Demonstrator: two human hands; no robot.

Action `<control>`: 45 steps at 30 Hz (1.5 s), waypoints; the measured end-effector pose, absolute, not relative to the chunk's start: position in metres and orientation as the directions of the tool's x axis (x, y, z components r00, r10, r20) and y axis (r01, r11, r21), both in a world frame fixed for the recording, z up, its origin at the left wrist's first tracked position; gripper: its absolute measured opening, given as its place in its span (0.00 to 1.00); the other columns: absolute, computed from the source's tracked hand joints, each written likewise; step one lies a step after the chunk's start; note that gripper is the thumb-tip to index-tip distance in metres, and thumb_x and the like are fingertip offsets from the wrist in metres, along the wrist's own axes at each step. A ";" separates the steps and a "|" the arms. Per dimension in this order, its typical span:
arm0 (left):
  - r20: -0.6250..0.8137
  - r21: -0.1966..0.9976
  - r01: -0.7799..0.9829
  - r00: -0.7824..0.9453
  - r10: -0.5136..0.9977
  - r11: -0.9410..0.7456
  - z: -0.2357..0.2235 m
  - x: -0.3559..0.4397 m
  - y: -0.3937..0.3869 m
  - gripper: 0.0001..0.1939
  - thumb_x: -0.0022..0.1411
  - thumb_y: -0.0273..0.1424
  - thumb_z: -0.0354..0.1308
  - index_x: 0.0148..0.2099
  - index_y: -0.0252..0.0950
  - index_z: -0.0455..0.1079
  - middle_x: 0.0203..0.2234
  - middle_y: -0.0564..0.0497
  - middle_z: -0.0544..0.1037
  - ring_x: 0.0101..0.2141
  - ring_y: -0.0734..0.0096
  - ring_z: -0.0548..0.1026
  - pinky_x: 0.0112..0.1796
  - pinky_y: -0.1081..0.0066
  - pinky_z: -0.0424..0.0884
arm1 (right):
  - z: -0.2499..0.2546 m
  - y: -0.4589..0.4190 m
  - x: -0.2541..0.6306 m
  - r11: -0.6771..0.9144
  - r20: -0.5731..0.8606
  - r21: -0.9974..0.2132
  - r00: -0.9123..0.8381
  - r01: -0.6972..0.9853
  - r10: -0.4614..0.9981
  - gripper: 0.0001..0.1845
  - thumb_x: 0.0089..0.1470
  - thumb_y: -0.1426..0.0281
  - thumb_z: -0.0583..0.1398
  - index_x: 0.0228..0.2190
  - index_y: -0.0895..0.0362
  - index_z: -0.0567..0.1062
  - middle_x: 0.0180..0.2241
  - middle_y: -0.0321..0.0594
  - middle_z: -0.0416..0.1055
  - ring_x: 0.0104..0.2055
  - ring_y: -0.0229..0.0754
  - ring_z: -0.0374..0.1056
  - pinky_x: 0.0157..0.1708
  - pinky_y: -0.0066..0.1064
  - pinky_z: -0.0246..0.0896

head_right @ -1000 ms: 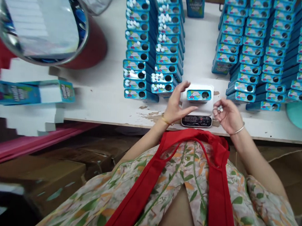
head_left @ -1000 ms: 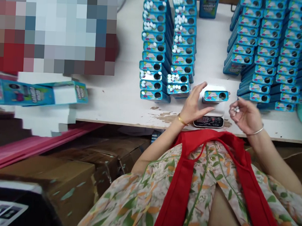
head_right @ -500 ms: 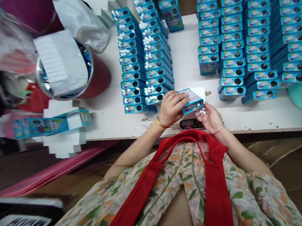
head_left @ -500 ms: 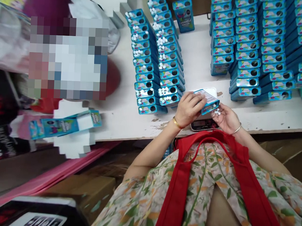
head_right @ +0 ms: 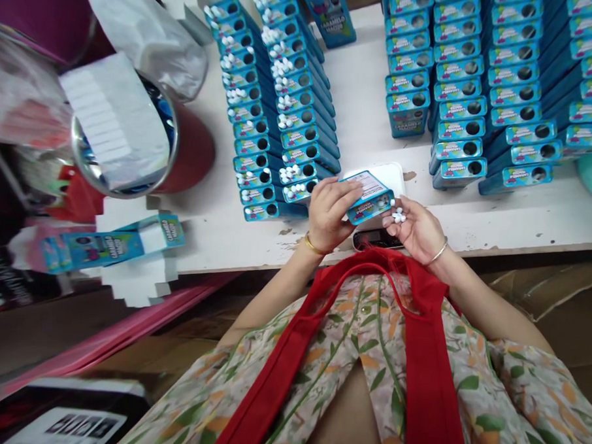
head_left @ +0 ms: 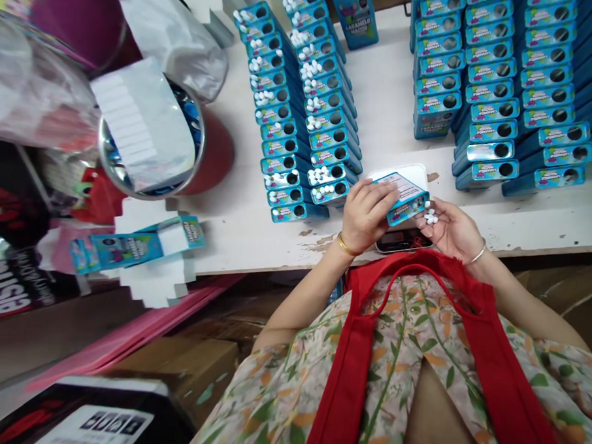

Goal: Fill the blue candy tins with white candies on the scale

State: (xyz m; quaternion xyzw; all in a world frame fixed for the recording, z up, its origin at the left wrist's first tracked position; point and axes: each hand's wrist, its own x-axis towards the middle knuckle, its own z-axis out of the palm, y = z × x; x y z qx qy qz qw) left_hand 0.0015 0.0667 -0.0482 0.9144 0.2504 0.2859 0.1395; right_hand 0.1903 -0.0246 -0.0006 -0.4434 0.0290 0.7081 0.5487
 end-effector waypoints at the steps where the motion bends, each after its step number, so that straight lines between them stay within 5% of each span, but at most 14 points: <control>1: 0.442 0.413 0.374 0.715 0.541 -0.831 -0.050 0.002 0.066 0.21 0.62 0.31 0.55 0.58 0.43 0.68 0.53 0.46 0.79 0.53 0.58 0.76 0.57 0.49 0.68 | -0.001 -0.025 0.192 -0.402 -0.668 -0.440 -0.007 -0.803 0.744 0.10 0.58 0.66 0.60 0.30 0.60 0.74 0.24 0.39 0.70 0.24 0.32 0.66 0.20 0.20 0.63; 12: 0.430 0.423 0.315 0.756 0.494 -0.850 -0.045 0.003 0.064 0.17 0.67 0.32 0.53 0.57 0.41 0.68 0.53 0.45 0.78 0.54 0.58 0.75 0.56 0.51 0.68 | -0.005 -0.035 0.191 -0.388 -0.642 -0.578 0.107 -0.718 0.759 0.09 0.45 0.71 0.68 0.27 0.64 0.76 0.25 0.41 0.73 0.24 0.31 0.67 0.19 0.18 0.61; 19: 0.377 0.756 0.278 0.555 0.741 -0.593 -0.052 0.013 0.063 0.20 0.66 0.43 0.60 0.55 0.40 0.66 0.48 0.45 0.78 0.49 0.63 0.77 0.50 0.60 0.74 | -0.008 -0.043 0.204 -0.421 -0.694 -0.531 0.092 -0.736 0.714 0.11 0.43 0.74 0.60 0.32 0.62 0.77 0.27 0.41 0.74 0.26 0.33 0.69 0.22 0.19 0.65; 24: 0.309 0.841 0.242 0.520 0.797 -0.484 -0.075 0.022 0.068 0.25 0.63 0.53 0.59 0.54 0.41 0.65 0.47 0.46 0.77 0.47 0.62 0.77 0.49 0.58 0.75 | -0.018 -0.052 0.219 -0.386 -0.704 -0.555 0.170 -0.737 0.689 0.10 0.43 0.73 0.61 0.32 0.60 0.77 0.27 0.39 0.72 0.25 0.32 0.67 0.20 0.19 0.64; 32: 0.311 0.729 0.360 0.583 0.751 -0.582 -0.051 0.010 0.071 0.38 0.66 0.58 0.49 0.70 0.47 0.45 0.57 0.42 0.68 0.59 0.53 0.71 0.56 0.48 0.71 | -0.041 -0.070 0.243 -0.355 -0.749 -0.559 0.274 -0.749 0.603 0.11 0.42 0.75 0.60 0.31 0.62 0.78 0.26 0.40 0.73 0.25 0.31 0.67 0.21 0.17 0.64; 45: 0.281 0.665 0.465 0.571 0.772 -0.585 -0.026 -0.014 0.089 0.35 0.62 0.64 0.48 0.62 0.50 0.61 0.53 0.48 0.72 0.57 0.50 0.73 0.53 0.44 0.73 | -0.068 -0.109 0.269 -0.348 -0.728 -0.603 0.317 -0.718 0.608 0.10 0.40 0.72 0.68 0.31 0.54 0.80 0.30 0.41 0.76 0.30 0.37 0.70 0.26 0.23 0.72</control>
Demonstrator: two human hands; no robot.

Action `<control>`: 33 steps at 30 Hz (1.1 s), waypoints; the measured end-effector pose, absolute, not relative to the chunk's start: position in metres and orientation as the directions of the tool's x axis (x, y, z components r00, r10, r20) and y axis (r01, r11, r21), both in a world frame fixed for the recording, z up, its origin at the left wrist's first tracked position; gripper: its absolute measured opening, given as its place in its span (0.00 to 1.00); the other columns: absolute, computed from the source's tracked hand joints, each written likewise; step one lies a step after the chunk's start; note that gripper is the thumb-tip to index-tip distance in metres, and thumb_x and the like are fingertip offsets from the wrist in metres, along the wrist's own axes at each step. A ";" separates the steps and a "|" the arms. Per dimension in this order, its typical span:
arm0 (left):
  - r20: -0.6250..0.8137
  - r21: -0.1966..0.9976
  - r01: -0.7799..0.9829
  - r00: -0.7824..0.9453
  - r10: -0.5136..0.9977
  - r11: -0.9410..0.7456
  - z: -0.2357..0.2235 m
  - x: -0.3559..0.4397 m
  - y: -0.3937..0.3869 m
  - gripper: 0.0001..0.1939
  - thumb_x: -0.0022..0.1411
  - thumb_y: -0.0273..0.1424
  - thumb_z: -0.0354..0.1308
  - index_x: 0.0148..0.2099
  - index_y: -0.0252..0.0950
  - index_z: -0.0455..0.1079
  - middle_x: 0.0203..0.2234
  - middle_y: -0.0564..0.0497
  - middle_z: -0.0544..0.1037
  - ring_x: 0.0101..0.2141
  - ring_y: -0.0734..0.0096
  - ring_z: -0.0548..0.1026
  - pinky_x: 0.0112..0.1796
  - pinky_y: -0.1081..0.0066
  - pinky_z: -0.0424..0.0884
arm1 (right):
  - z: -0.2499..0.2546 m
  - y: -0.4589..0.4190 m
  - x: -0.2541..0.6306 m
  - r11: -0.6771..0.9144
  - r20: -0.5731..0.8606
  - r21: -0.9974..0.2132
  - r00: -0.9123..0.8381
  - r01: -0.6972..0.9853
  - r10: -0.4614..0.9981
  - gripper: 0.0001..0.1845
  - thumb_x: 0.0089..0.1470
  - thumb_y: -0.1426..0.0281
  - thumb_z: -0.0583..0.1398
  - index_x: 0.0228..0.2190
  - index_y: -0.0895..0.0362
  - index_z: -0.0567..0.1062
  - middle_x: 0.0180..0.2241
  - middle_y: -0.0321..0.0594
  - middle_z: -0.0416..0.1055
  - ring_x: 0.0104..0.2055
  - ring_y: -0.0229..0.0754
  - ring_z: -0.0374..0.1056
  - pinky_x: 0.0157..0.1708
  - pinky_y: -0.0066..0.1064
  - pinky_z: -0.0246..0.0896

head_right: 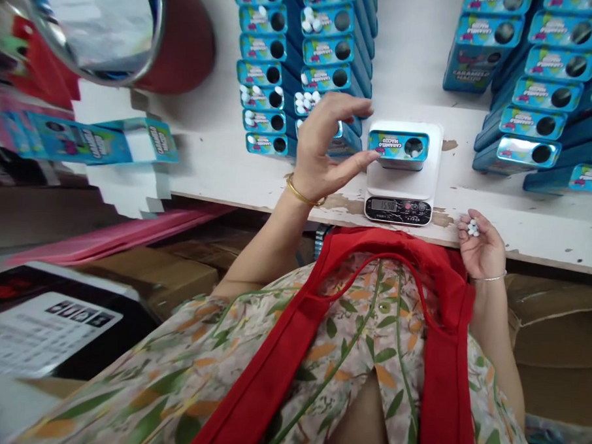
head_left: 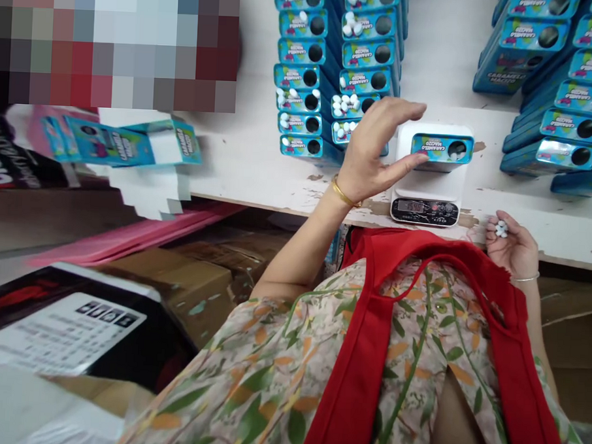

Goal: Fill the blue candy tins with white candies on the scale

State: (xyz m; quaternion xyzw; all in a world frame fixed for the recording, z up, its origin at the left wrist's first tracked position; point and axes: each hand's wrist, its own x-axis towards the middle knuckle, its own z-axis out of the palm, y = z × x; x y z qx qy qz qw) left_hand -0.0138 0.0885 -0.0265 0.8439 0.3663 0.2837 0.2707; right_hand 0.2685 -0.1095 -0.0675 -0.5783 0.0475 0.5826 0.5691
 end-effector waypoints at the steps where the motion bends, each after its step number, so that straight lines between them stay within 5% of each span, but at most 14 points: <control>1: 0.279 0.668 0.458 0.577 0.768 -0.587 -0.027 -0.011 0.089 0.36 0.61 0.65 0.49 0.62 0.49 0.62 0.53 0.48 0.72 0.57 0.49 0.72 0.53 0.44 0.73 | -0.068 -0.112 0.270 -0.350 -0.715 -0.620 0.322 -0.702 0.621 0.10 0.41 0.71 0.69 0.31 0.54 0.80 0.30 0.41 0.75 0.30 0.37 0.71 0.27 0.23 0.72; 7: 0.257 0.677 0.473 0.565 0.784 -0.563 -0.041 -0.004 0.098 0.43 0.55 0.69 0.49 0.60 0.45 0.64 0.53 0.45 0.71 0.58 0.43 0.71 0.53 0.41 0.71 | -0.073 -0.121 0.278 -0.368 -0.641 -0.699 0.309 -0.613 0.703 0.07 0.44 0.70 0.68 0.30 0.51 0.79 0.31 0.41 0.76 0.30 0.40 0.72 0.25 0.26 0.73; 12: 0.265 0.639 0.454 0.627 0.732 -0.621 -0.041 0.003 0.103 0.42 0.56 0.68 0.49 0.60 0.45 0.65 0.53 0.46 0.70 0.57 0.47 0.71 0.54 0.44 0.70 | -0.070 -0.120 0.268 -0.348 -0.704 -0.638 0.336 -0.687 0.626 0.11 0.42 0.71 0.68 0.32 0.54 0.80 0.31 0.41 0.76 0.30 0.37 0.72 0.27 0.23 0.74; 17: 0.257 0.495 0.387 0.791 0.556 -0.778 -0.017 0.034 0.106 0.29 0.68 0.55 0.47 0.59 0.40 0.66 0.47 0.44 0.73 0.52 0.52 0.72 0.54 0.50 0.67 | -0.069 -0.114 0.255 -0.329 -0.736 -0.593 0.329 -0.735 0.592 0.14 0.39 0.72 0.68 0.33 0.62 0.80 0.28 0.41 0.75 0.27 0.32 0.71 0.26 0.18 0.71; 26: 0.210 0.331 0.511 0.780 0.590 -0.793 -0.025 0.127 0.153 0.24 0.72 0.42 0.48 0.64 0.37 0.61 0.55 0.39 0.70 0.55 0.50 0.67 0.54 0.55 0.59 | -0.071 -0.113 0.251 -0.270 -0.740 -0.567 0.338 -0.778 0.581 0.14 0.40 0.71 0.71 0.33 0.63 0.81 0.29 0.41 0.76 0.27 0.32 0.71 0.25 0.18 0.68; 33: 0.218 0.287 0.456 0.825 0.521 -0.842 -0.033 0.141 0.204 0.30 0.67 0.49 0.54 0.64 0.38 0.63 0.57 0.37 0.69 0.56 0.48 0.67 0.54 0.54 0.60 | -0.077 -0.120 0.250 -0.306 -0.733 -0.582 0.322 -0.753 0.599 0.24 0.35 0.63 0.77 0.35 0.62 0.83 0.31 0.42 0.76 0.28 0.34 0.71 0.24 0.19 0.68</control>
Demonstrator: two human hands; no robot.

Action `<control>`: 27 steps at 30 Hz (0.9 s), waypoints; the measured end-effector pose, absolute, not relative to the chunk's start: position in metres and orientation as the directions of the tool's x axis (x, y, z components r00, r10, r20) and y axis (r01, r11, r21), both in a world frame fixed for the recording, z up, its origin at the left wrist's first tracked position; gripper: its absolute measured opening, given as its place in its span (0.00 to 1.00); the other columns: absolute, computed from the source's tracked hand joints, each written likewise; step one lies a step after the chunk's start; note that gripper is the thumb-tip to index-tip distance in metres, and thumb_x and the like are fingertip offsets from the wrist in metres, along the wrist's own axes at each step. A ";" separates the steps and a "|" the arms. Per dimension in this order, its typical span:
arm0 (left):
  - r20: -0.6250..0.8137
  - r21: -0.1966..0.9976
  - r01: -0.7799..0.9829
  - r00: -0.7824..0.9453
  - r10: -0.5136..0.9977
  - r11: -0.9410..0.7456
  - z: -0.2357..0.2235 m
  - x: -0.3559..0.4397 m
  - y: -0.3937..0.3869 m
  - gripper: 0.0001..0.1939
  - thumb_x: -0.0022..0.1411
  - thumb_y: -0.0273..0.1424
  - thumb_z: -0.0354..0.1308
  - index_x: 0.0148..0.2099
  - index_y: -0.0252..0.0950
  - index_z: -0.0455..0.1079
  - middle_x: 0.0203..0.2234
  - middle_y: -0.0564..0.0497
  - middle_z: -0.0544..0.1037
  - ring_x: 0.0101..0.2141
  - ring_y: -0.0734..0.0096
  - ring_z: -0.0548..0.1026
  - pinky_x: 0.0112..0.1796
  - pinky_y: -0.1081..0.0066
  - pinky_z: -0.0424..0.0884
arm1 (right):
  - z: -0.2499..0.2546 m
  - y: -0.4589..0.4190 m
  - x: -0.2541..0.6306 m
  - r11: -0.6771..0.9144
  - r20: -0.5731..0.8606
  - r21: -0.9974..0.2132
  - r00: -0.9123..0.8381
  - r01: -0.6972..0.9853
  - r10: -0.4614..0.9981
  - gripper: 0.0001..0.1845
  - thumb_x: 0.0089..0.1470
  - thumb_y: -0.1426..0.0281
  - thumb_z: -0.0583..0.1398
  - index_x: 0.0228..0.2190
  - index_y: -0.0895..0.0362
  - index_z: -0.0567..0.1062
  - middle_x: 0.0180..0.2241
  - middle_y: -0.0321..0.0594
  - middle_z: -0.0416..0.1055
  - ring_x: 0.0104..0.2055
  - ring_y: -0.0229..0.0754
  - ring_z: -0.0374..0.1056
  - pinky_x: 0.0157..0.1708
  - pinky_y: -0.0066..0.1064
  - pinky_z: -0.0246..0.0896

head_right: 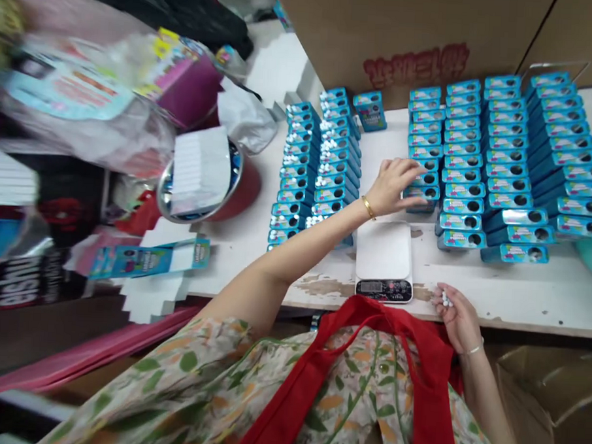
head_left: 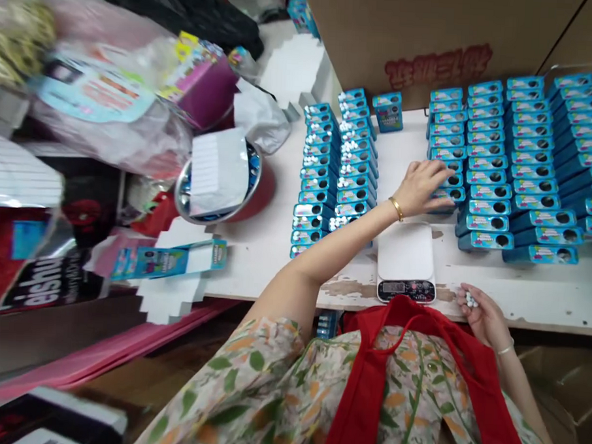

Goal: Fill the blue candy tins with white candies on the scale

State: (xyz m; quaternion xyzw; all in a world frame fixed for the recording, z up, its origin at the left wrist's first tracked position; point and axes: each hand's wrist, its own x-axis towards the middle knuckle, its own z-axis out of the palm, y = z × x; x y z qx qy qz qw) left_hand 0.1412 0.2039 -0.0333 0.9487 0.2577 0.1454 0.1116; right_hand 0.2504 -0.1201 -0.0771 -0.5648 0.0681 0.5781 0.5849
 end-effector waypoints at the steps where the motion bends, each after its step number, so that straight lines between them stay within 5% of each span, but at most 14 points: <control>1: 0.240 0.295 0.489 0.793 0.559 -0.821 -0.031 0.141 0.225 0.31 0.67 0.50 0.53 0.65 0.38 0.62 0.59 0.36 0.68 0.58 0.47 0.66 0.56 0.53 0.59 | -0.078 -0.121 0.251 -0.313 -0.735 -0.579 0.316 -0.752 0.600 0.25 0.34 0.62 0.77 0.35 0.62 0.83 0.31 0.42 0.76 0.28 0.34 0.71 0.24 0.20 0.68; 8: 0.088 0.205 0.836 0.503 0.860 -0.510 -0.026 0.137 0.388 0.38 0.60 0.30 0.59 0.70 0.30 0.52 0.69 0.36 0.55 0.69 0.45 0.49 0.66 0.43 0.44 | -0.084 -0.127 0.252 -0.356 -0.762 -0.543 0.267 -0.761 0.590 0.25 0.37 0.61 0.77 0.37 0.59 0.83 0.34 0.42 0.78 0.29 0.34 0.72 0.25 0.20 0.68; 12: -0.030 0.125 0.888 0.449 0.893 -0.442 -0.015 0.140 0.403 0.28 0.63 0.28 0.60 0.63 0.31 0.60 0.62 0.42 0.67 0.64 0.57 0.59 0.68 0.43 0.35 | -0.079 -0.123 0.251 -0.386 -0.772 -0.551 0.277 -0.740 0.571 0.22 0.37 0.61 0.76 0.35 0.58 0.84 0.35 0.44 0.79 0.31 0.37 0.74 0.27 0.22 0.69; 14: -0.092 0.095 0.894 0.446 0.891 -0.438 0.001 0.137 0.386 0.22 0.63 0.28 0.63 0.57 0.32 0.64 0.57 0.49 0.72 0.57 0.68 0.63 0.69 0.47 0.30 | -0.072 -0.121 0.251 -0.429 -0.769 -0.573 0.279 -0.698 0.574 0.18 0.39 0.61 0.75 0.33 0.54 0.84 0.36 0.44 0.79 0.33 0.40 0.75 0.28 0.25 0.71; 16: -0.103 0.053 0.894 0.447 0.888 -0.444 0.023 0.126 0.356 0.28 0.59 0.29 0.68 0.58 0.31 0.62 0.59 0.50 0.69 0.54 0.71 0.63 0.70 0.49 0.29 | -0.064 -0.119 0.253 -0.478 -0.756 -0.607 0.274 -0.635 0.595 0.12 0.43 0.62 0.73 0.34 0.49 0.85 0.38 0.41 0.80 0.36 0.43 0.75 0.30 0.29 0.72; 21: 0.033 0.084 0.735 0.673 0.739 -0.673 0.080 0.069 0.235 0.25 0.62 0.36 0.65 0.57 0.34 0.65 0.52 0.46 0.72 0.56 0.56 0.68 0.64 0.45 0.53 | -0.057 -0.113 0.258 -0.494 -0.741 -0.624 0.258 -0.606 0.619 0.17 0.41 0.65 0.75 0.36 0.51 0.84 0.34 0.40 0.79 0.30 0.36 0.71 0.28 0.24 0.68; 27: -0.019 0.202 0.517 0.851 0.524 -0.832 0.051 0.034 0.109 0.18 0.66 0.38 0.58 0.56 0.39 0.67 0.42 0.50 0.75 0.46 0.60 0.74 0.63 0.46 0.56 | -0.048 -0.107 0.253 -0.454 -0.699 -0.659 0.267 -0.599 0.663 0.22 0.35 0.65 0.77 0.35 0.56 0.82 0.32 0.40 0.78 0.30 0.31 0.69 0.26 0.18 0.65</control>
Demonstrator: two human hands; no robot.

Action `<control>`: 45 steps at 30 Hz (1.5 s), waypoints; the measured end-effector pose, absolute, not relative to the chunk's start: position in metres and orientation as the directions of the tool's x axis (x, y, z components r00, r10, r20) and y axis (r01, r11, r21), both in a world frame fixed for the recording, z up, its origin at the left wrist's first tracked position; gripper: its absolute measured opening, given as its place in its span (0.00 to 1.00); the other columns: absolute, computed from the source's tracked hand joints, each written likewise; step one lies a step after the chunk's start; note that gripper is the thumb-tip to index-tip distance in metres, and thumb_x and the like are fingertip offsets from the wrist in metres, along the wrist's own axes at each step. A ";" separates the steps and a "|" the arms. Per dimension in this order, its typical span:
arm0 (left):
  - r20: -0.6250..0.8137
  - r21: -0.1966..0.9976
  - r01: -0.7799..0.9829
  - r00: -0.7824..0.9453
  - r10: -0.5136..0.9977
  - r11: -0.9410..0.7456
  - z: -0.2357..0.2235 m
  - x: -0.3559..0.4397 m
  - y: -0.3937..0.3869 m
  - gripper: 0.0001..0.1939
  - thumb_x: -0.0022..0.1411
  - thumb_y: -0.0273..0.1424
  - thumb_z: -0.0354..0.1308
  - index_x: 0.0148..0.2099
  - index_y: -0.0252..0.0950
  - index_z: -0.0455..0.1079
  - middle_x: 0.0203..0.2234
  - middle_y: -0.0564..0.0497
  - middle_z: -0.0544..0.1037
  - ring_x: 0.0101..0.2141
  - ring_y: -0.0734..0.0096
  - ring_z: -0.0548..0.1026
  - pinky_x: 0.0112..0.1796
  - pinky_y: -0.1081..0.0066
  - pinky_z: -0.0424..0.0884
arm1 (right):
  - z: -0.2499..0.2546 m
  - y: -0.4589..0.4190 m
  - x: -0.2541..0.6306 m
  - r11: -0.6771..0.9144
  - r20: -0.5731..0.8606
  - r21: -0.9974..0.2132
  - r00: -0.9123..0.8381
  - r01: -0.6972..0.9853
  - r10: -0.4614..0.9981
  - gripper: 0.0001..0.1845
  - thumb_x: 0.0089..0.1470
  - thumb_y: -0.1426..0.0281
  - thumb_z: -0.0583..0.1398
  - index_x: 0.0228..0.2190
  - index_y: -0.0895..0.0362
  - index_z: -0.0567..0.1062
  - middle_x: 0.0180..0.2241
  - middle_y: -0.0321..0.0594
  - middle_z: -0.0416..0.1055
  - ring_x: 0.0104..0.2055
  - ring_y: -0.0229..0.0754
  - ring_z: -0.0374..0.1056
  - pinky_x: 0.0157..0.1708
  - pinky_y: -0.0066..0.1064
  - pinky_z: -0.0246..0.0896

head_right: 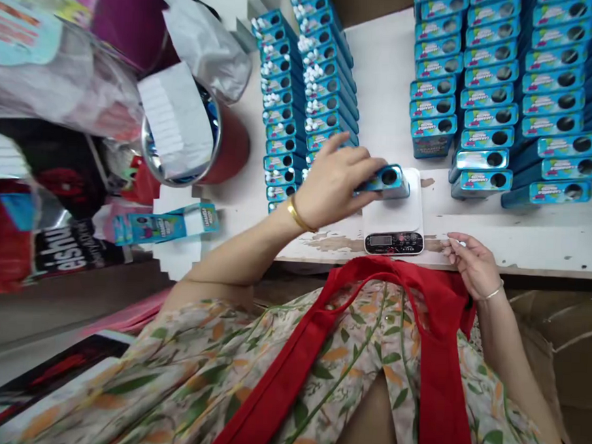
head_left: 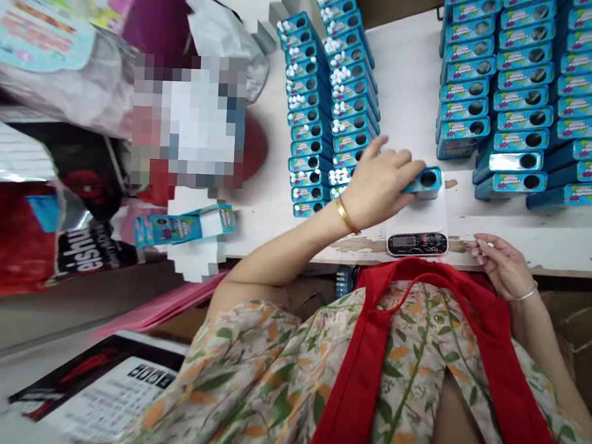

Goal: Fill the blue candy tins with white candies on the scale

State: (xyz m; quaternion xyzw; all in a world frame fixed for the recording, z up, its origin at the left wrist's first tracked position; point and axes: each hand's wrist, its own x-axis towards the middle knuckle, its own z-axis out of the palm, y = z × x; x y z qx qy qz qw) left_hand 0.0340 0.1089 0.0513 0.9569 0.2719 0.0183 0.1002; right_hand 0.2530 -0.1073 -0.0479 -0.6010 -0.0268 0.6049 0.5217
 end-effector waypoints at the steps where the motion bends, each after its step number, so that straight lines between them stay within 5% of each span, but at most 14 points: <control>1: 0.005 0.221 0.499 0.859 0.512 -0.838 0.040 0.033 0.101 0.17 0.67 0.38 0.57 0.55 0.40 0.67 0.41 0.50 0.75 0.45 0.61 0.74 0.64 0.46 0.56 | -0.045 -0.107 0.252 -0.451 -0.691 -0.669 0.271 -0.591 0.670 0.22 0.35 0.65 0.78 0.35 0.56 0.82 0.32 0.40 0.78 0.30 0.32 0.70 0.27 0.18 0.66; 7: 0.102 0.298 0.492 0.836 0.540 -0.818 0.007 0.027 0.090 0.22 0.67 0.43 0.57 0.59 0.43 0.64 0.47 0.48 0.73 0.50 0.56 0.73 0.65 0.43 0.52 | -0.031 -0.115 0.245 -0.481 -0.680 -0.688 0.250 -0.543 0.690 0.22 0.36 0.65 0.77 0.36 0.58 0.82 0.31 0.41 0.78 0.31 0.33 0.72 0.30 0.19 0.67; 10: 0.131 0.366 0.533 0.782 0.609 -0.763 0.018 0.009 0.084 0.27 0.66 0.49 0.56 0.62 0.44 0.62 0.52 0.46 0.71 0.55 0.51 0.71 0.61 0.45 0.59 | -0.028 -0.121 0.242 -0.499 -0.680 -0.698 0.257 -0.514 0.686 0.22 0.35 0.65 0.77 0.34 0.58 0.82 0.30 0.39 0.76 0.28 0.32 0.69 0.25 0.20 0.66; 16: 0.204 0.567 0.584 0.584 0.786 -0.581 0.004 -0.052 0.045 0.19 0.71 0.44 0.50 0.55 0.38 0.68 0.38 0.49 0.77 0.41 0.66 0.76 0.47 0.63 0.73 | -0.019 -0.119 0.243 -0.589 -0.722 -0.673 0.227 -0.447 0.653 0.27 0.29 0.63 0.79 0.33 0.58 0.81 0.29 0.38 0.76 0.27 0.30 0.67 0.24 0.19 0.64; 20: 0.191 0.665 0.566 0.502 0.844 -0.487 -0.041 -0.075 0.019 0.18 0.70 0.40 0.54 0.56 0.35 0.68 0.35 0.49 0.78 0.36 0.71 0.76 0.42 0.68 0.75 | 0.006 -0.095 0.248 -0.612 -0.655 -0.751 0.169 -0.248 0.736 0.26 0.34 0.61 0.77 0.35 0.59 0.80 0.24 0.37 0.74 0.24 0.31 0.66 0.25 0.21 0.63; 27: 0.160 0.720 0.557 0.447 0.880 -0.414 -0.069 -0.079 -0.001 0.16 0.70 0.37 0.54 0.55 0.34 0.68 0.36 0.47 0.78 0.37 0.70 0.77 0.42 0.67 0.75 | 0.064 -0.017 0.234 -0.326 -0.307 -0.906 0.113 0.269 0.945 0.08 0.52 0.70 0.70 0.33 0.59 0.78 0.22 0.38 0.72 0.21 0.33 0.63 0.24 0.29 0.59; 32: 0.176 0.722 0.554 0.432 0.884 -0.415 -0.068 -0.084 0.000 0.17 0.70 0.37 0.54 0.56 0.34 0.68 0.36 0.47 0.78 0.37 0.69 0.77 0.42 0.66 0.75 | 0.077 0.024 0.211 -0.177 -0.202 -0.630 0.061 0.756 0.978 0.03 0.55 0.77 0.65 0.34 0.61 0.79 0.19 0.33 0.68 0.22 0.35 0.64 0.30 0.31 0.62; 36: 0.165 0.728 0.558 0.422 0.891 -0.399 -0.071 -0.087 0.001 0.16 0.70 0.38 0.53 0.55 0.36 0.69 0.36 0.48 0.79 0.37 0.68 0.77 0.42 0.66 0.75 | 0.067 0.041 0.203 -0.024 -0.187 -0.375 -0.050 0.927 0.981 0.05 0.52 0.79 0.64 0.32 0.60 0.80 0.26 0.39 0.70 0.33 0.43 0.70 0.44 0.40 0.65; 40: 0.152 0.721 0.561 0.445 0.883 -0.407 -0.071 -0.087 0.001 0.14 0.70 0.37 0.53 0.53 0.36 0.70 0.35 0.47 0.79 0.36 0.67 0.78 0.41 0.66 0.74 | 0.053 0.045 0.207 0.069 -0.142 -0.341 -0.124 0.937 0.982 0.07 0.50 0.79 0.63 0.32 0.59 0.79 0.35 0.43 0.72 0.43 0.49 0.71 0.49 0.42 0.65; 45: 0.153 0.724 0.549 0.462 0.874 -0.417 -0.069 -0.086 0.002 0.13 0.70 0.35 0.53 0.52 0.36 0.71 0.35 0.47 0.78 0.37 0.66 0.77 0.41 0.66 0.75 | 0.043 0.046 0.221 0.189 -0.052 -0.395 -0.227 0.899 0.973 0.07 0.57 0.67 0.63 0.37 0.57 0.78 0.37 0.39 0.69 0.44 0.44 0.71 0.48 0.38 0.65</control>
